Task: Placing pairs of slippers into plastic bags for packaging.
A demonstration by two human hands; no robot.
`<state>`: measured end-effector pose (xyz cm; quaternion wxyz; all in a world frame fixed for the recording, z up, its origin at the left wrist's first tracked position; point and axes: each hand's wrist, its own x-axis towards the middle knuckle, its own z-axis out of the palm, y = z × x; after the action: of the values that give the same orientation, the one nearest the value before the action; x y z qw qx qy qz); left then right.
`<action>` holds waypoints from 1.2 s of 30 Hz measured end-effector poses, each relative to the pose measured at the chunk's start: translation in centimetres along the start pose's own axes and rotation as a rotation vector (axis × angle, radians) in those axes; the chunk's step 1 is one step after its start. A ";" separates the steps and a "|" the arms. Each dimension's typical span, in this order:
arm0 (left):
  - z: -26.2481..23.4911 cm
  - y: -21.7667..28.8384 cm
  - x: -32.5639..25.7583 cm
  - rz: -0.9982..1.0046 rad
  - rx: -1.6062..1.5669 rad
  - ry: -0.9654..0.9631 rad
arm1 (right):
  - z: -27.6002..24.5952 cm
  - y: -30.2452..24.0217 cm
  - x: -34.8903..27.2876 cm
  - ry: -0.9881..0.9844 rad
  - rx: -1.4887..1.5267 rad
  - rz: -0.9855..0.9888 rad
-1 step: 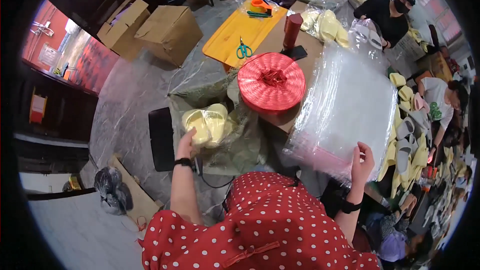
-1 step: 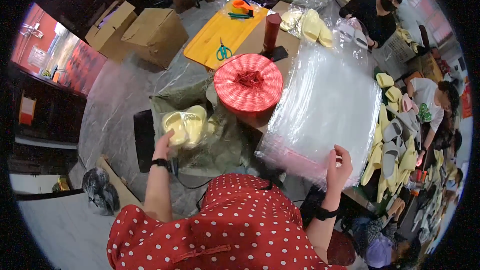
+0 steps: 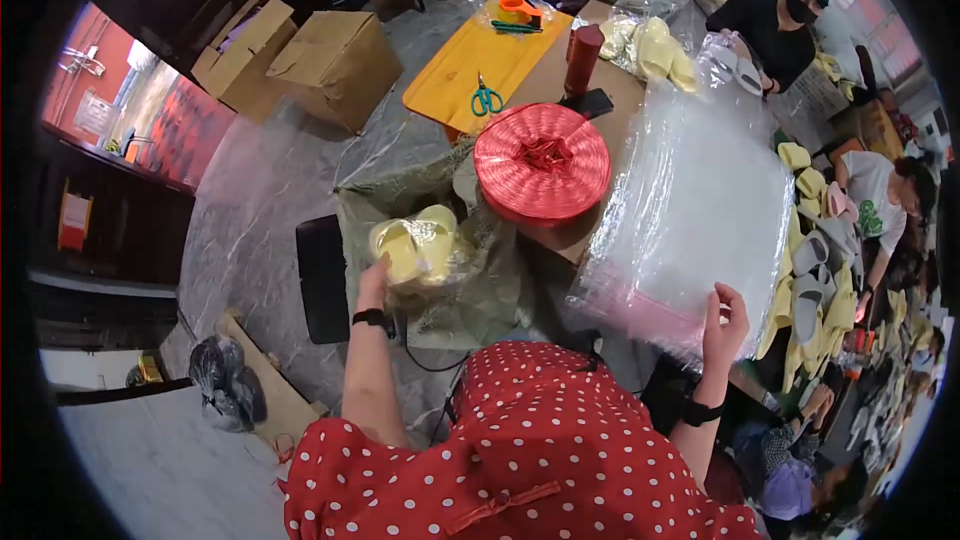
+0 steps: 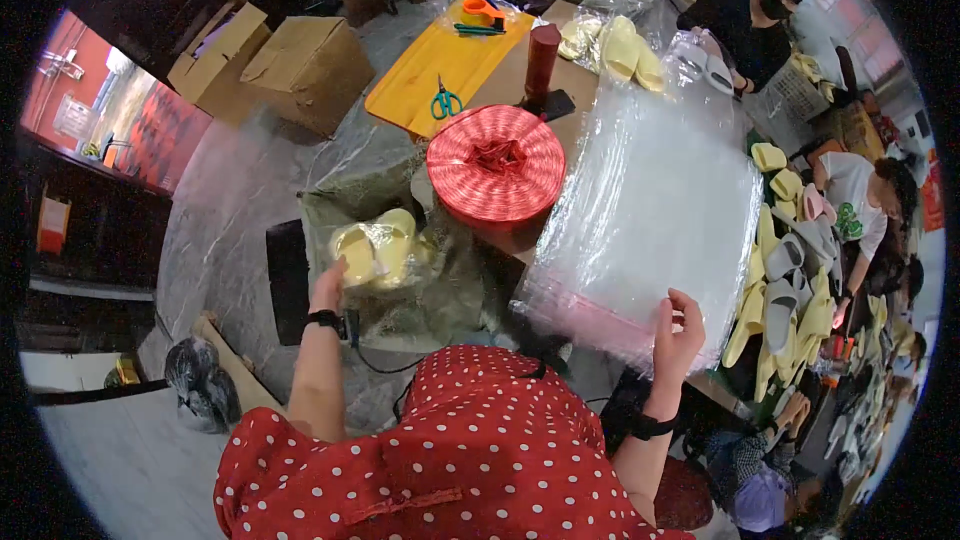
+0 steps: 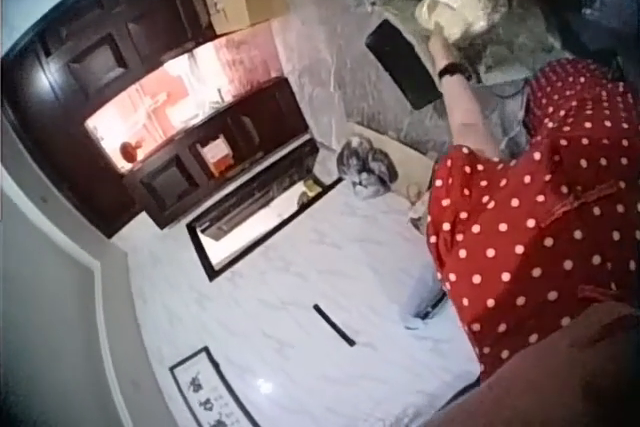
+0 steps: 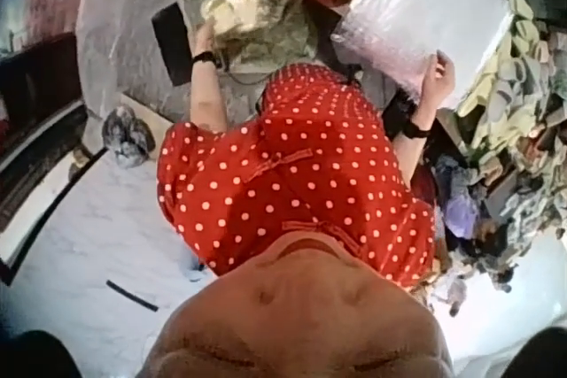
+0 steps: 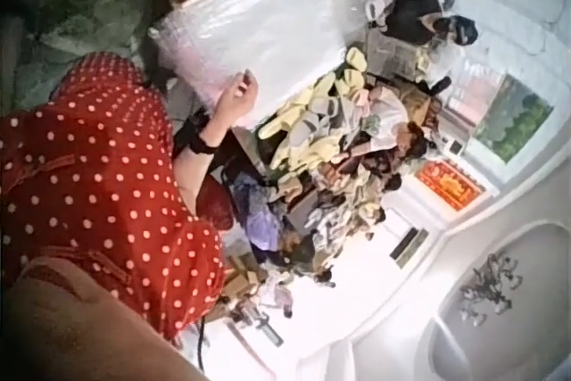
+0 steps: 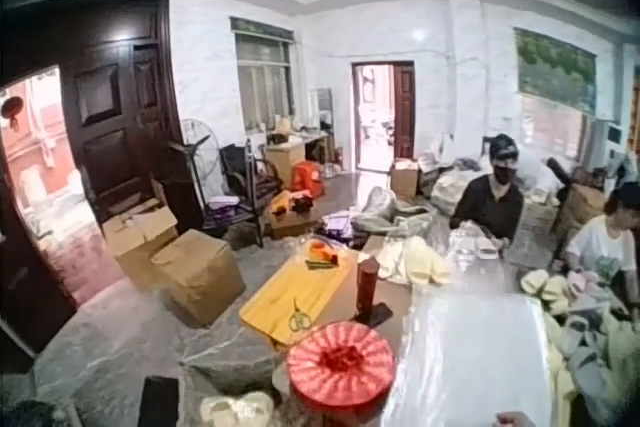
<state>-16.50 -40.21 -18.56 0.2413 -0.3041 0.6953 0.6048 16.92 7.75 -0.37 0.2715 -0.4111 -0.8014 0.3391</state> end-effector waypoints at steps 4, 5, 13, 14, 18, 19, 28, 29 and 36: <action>6.9 2.2 1.6 0.491 0.475 0.394 | -0.9 0.9 -1.3 0.055 -0.040 -0.010; 7.3 2.7 1.8 0.679 0.423 0.357 | -0.9 1.4 -1.4 0.052 -0.045 -0.023; 24.6 9.6 -23.7 1.437 0.531 -0.605 | -1.4 1.0 -1.5 0.075 0.044 -0.154; 26.4 9.5 -26.5 1.578 0.619 -0.686 | -2.3 1.2 -1.5 0.119 0.031 -0.175; 32.6 6.8 -32.5 1.665 0.857 -0.907 | -6.9 4.5 -1.3 0.363 0.059 -0.142; 33.6 5.9 -32.9 1.658 0.904 -0.944 | -8.1 5.6 -1.4 0.452 0.070 -0.072; 37.2 0.2 -31.2 1.553 1.249 -0.759 | -13.5 23.7 1.5 0.334 0.489 0.465; 37.4 0.0 -31.0 1.547 1.257 -0.746 | -12.2 26.2 2.4 0.311 0.438 0.380; 37.9 0.8 -32.1 1.439 1.264 -0.713 | -3.9 29.7 15.8 0.034 0.340 0.447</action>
<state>4.13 1.51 -1.25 0.1300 0.5663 0.7927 0.1844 25.68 35.17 -18.28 0.2682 -0.5319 -0.6180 0.5131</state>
